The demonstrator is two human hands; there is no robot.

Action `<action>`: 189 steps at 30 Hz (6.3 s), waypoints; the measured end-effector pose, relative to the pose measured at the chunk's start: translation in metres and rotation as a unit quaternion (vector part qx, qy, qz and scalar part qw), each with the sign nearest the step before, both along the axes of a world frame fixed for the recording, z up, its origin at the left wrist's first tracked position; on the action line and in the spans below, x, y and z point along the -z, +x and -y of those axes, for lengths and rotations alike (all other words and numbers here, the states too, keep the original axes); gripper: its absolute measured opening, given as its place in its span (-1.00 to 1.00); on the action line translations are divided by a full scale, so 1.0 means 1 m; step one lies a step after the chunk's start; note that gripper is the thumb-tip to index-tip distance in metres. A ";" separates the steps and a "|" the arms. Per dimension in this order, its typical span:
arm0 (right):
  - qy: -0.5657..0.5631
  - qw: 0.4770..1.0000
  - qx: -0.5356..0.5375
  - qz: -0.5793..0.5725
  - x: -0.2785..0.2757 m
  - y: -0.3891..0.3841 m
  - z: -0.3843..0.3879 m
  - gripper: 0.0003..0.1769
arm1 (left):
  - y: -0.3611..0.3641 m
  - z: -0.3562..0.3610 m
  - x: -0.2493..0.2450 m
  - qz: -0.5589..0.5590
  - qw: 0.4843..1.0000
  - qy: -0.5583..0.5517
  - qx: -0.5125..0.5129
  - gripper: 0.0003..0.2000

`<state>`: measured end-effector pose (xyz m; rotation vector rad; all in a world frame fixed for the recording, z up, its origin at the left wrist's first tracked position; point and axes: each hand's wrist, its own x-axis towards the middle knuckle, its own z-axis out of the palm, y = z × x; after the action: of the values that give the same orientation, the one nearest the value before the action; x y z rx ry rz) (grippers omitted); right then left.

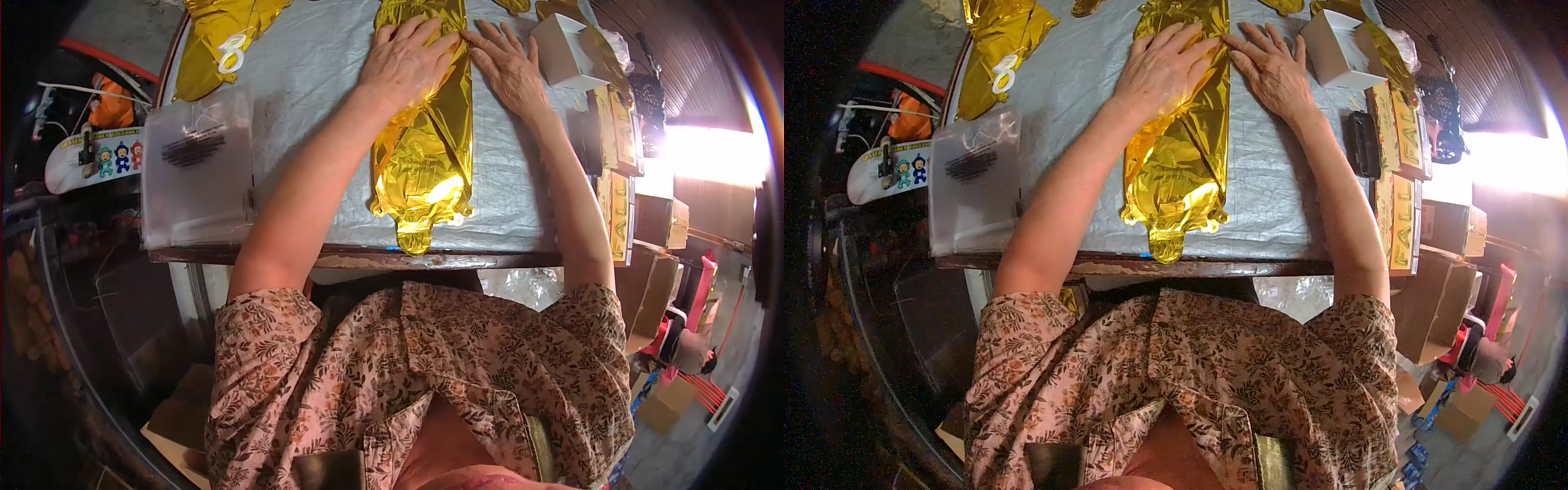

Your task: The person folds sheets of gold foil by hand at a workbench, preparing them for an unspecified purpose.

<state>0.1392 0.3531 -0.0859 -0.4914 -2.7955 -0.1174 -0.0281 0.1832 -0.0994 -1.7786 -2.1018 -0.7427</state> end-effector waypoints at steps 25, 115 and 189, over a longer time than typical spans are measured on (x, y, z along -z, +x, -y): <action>0.030 0.998 -0.047 -0.036 -0.015 0.005 0.047 -0.53 | 0.004 -0.001 -0.002 0.029 0.999 0.005 -0.013 -0.44; -0.314 0.888 -0.336 0.025 -0.037 0.056 0.139 -0.20 | -0.057 -0.052 -0.008 0.026 0.968 0.040 0.245 -0.73; -0.117 0.978 -0.172 0.004 -0.029 0.022 0.125 -0.26 | -0.037 -0.021 -0.010 0.035 0.984 -0.015 0.177 -0.70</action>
<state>0.1614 0.2282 -0.0573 -0.0514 -2.8661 0.2880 -0.0655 0.2040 -0.0890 -2.2039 -1.8648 -0.8756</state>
